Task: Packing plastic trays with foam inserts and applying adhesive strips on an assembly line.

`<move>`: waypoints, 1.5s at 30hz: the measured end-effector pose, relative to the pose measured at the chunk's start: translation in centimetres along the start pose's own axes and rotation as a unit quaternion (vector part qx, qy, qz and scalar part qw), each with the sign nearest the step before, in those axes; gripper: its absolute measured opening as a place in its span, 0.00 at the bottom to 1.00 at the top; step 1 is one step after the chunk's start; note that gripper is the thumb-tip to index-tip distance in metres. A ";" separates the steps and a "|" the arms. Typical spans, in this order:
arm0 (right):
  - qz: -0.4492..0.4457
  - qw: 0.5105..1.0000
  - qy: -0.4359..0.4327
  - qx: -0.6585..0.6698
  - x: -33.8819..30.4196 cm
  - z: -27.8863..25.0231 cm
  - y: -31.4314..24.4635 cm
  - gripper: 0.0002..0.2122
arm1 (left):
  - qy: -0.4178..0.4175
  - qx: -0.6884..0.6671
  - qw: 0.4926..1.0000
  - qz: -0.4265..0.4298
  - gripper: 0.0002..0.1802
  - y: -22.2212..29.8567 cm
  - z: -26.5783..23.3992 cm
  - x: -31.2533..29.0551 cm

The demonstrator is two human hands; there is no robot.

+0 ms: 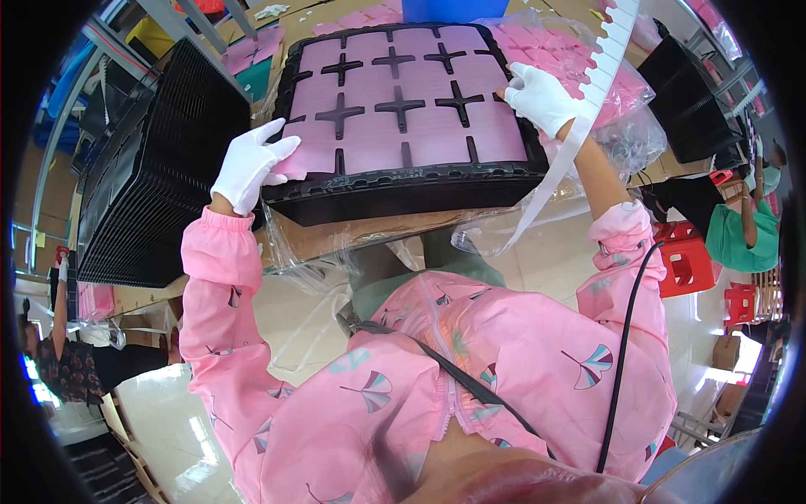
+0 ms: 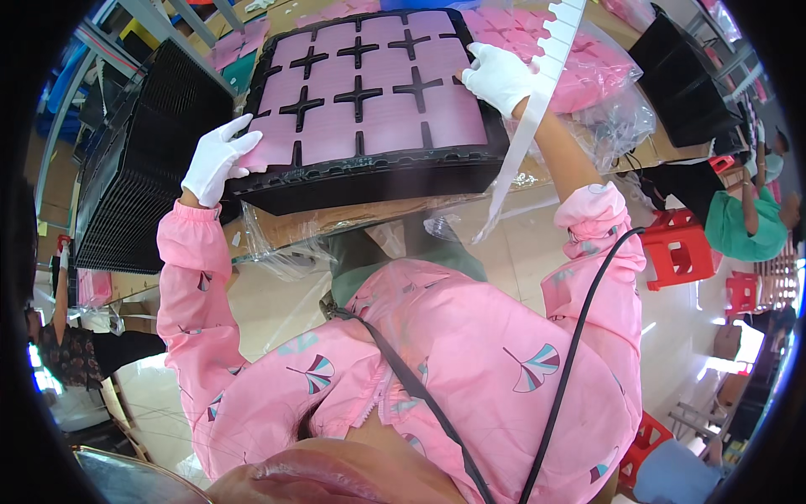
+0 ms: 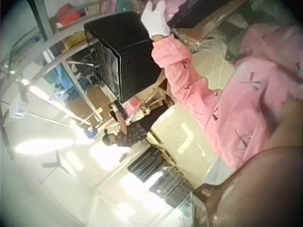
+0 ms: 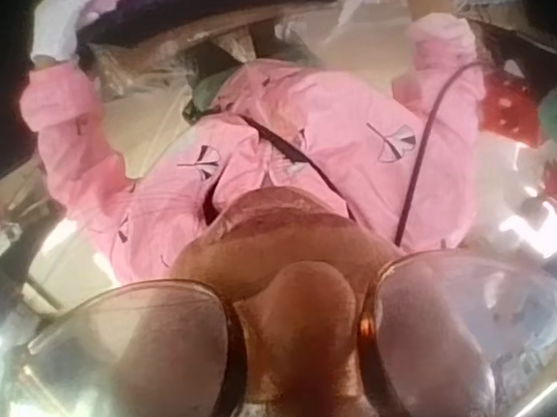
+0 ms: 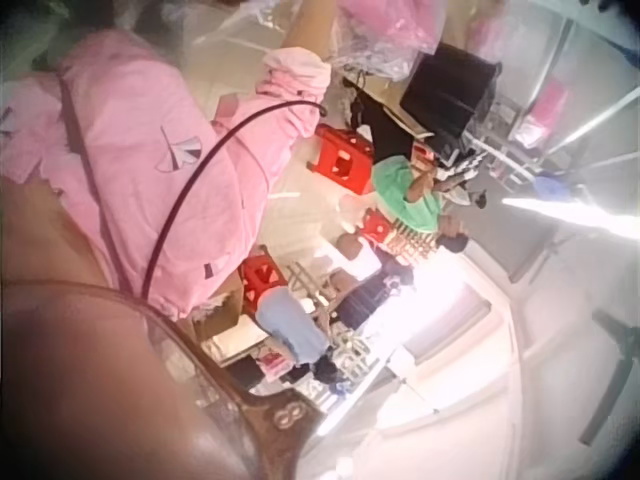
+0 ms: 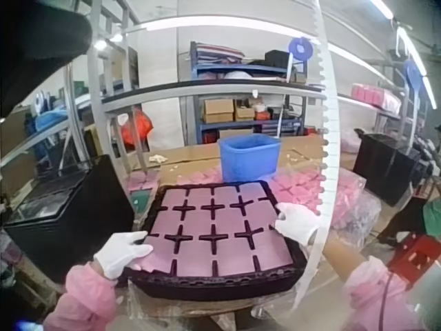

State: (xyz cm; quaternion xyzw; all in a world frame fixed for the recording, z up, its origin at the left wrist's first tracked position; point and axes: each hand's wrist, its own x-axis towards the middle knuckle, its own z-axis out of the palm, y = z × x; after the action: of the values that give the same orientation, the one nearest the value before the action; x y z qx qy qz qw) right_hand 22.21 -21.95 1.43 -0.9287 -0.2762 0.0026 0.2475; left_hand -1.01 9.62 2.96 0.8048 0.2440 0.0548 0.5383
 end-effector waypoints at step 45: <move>-0.186 0.962 -0.011 -0.198 10.0 5.3 -0.7 0.29 | 0.003 0.528 0.823 0.209 0.48 0.7 4.1 16.7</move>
State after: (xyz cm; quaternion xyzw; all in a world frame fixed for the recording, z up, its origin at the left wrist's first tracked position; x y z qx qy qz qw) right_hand 29.62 -13.87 -1.54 -0.8912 -0.4421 -0.0881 0.0514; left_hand 15.27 13.55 -1.04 0.9975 0.0627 0.0311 0.0057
